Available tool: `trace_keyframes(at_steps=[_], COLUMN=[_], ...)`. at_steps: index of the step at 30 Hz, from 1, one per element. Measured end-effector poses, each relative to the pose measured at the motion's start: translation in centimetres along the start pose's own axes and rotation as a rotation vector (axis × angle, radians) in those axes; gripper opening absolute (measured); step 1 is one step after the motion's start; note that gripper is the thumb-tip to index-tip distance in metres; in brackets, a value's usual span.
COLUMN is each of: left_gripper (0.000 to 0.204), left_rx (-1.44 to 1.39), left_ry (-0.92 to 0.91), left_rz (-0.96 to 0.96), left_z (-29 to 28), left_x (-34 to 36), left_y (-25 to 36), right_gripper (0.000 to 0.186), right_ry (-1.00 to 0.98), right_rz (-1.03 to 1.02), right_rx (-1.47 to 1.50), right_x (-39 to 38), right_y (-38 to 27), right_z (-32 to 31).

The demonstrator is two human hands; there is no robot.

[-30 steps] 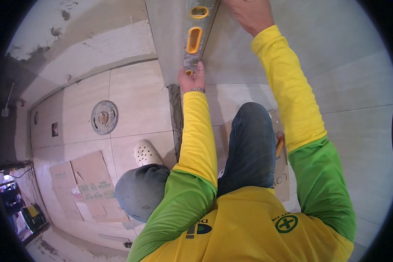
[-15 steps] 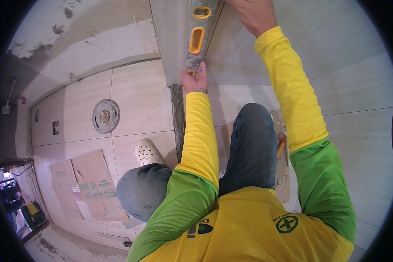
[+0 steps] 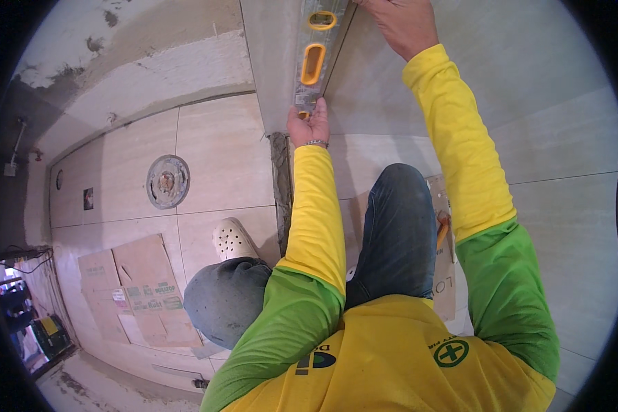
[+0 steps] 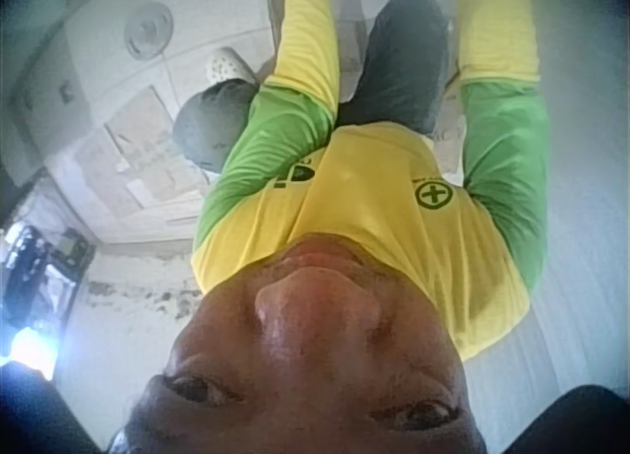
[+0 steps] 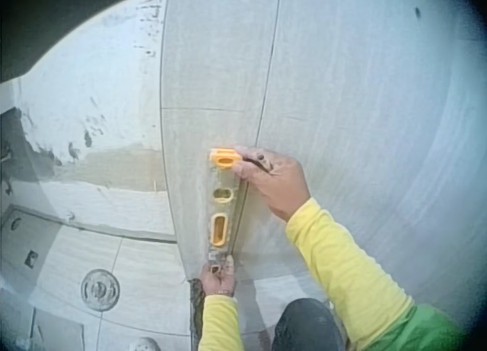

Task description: The person measures the tile gap and wall using a measuring tape and marks them with a pencil, then checks the wall alignment using a spirit level.

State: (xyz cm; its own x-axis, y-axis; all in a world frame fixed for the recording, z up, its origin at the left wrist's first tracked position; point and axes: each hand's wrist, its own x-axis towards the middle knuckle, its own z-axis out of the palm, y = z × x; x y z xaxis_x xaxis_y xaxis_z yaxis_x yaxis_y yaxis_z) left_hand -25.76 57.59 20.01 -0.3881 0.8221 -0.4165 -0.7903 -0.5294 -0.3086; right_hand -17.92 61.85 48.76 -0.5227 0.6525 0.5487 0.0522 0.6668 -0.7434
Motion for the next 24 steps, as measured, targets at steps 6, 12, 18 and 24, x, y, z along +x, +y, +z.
trace_keyframes(at_steps=[6,12,18,24], left_gripper=[0.041,0.041,0.042,0.042], left_rx=[-0.026,-0.006,0.004,0.021], left_ry=[0.03,0.007,0.016,-0.003], left_rz=[-0.023,-0.002,0.005,0.001], left_z=[-0.06,-0.23,-0.23,-0.52], left_x=[0.14,0.26,0.13,0.45], left_y=[0.06,0.1,-0.12,0.1], right_gripper=[0.031,0.031,0.03,0.03], right_ry=[0.003,0.014,0.0,0.002], right_rz=[-0.013,-0.009,-0.016,-0.006], right_rx=[-0.017,0.002,-0.002,0.017], right_x=[0.0,-0.07,-0.1,-0.15], right_y=[0.02,0.19,0.28,0.28], right_z=[-0.09,0.08,0.0,0.08])
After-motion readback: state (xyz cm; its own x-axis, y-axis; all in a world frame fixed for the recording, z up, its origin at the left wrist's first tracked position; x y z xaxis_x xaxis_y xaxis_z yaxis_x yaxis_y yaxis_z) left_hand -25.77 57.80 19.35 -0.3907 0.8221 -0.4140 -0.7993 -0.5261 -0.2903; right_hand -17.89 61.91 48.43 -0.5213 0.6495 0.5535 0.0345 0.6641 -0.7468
